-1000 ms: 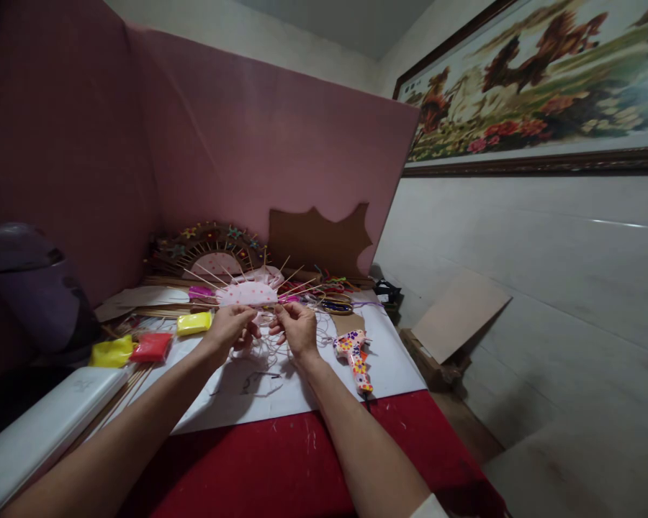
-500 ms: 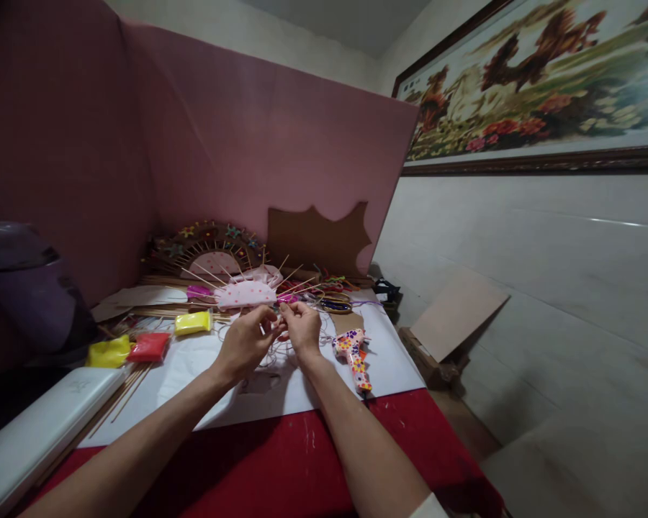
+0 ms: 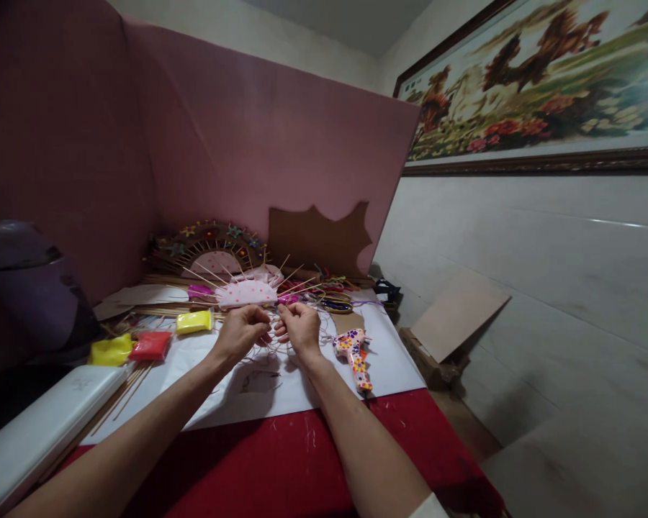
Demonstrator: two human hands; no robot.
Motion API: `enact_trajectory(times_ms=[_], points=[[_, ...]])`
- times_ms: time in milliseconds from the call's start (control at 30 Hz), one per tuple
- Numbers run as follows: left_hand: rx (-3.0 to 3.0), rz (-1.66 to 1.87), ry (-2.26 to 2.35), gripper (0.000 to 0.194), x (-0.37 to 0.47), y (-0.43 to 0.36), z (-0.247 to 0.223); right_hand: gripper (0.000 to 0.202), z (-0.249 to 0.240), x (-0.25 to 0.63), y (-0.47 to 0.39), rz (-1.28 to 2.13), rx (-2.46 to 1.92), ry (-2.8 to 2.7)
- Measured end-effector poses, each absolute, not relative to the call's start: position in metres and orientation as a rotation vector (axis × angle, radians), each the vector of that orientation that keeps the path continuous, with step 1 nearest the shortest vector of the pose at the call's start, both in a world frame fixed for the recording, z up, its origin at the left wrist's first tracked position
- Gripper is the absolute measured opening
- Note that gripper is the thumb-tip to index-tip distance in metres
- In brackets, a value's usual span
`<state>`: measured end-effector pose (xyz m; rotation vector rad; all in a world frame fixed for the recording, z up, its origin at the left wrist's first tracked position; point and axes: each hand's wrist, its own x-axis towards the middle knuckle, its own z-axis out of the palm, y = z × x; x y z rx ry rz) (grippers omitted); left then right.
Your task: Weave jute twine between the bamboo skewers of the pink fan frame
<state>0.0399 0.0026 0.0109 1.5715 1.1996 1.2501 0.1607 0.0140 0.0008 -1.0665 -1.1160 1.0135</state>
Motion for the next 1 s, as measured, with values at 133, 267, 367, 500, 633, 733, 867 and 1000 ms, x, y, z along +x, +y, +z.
enact_trajectory(times_ms=[133,267,367,500,633,733,867,1000], points=[[1.902,1.347,1.206,0.019,0.036,0.001,0.011,0.037,0.002,0.162,0.013,1.105,-1.033,-1.059],[2.399,1.252,1.208,0.023,0.031,-0.001,0.015,0.036,0.001,0.162,0.012,1.136,-1.018,-1.083],[2.752,1.059,1.263,0.024,0.027,-0.001,0.017,0.036,0.000,0.161,0.012,1.143,-0.999,-1.112],[2.977,0.840,1.316,0.026,0.023,-0.002,0.018,0.035,0.001,0.161,0.011,1.174,-0.992,-1.099],[2.680,1.111,1.296,0.021,0.027,-0.001,0.016,0.034,0.001,0.161,0.012,1.150,-1.000,-1.074],[2.039,1.311,1.210,0.018,0.033,0.000,0.016,0.033,0.000,0.161,0.014,1.101,-0.947,-1.071],[1.342,1.211,0.990,0.017,0.040,-0.001,0.018,0.031,0.001,0.159,0.015,1.120,-0.824,-1.074],[0.995,1.102,0.907,0.014,0.038,-0.001,0.020,0.029,0.004,0.159,0.013,1.129,-0.739,-1.084]])
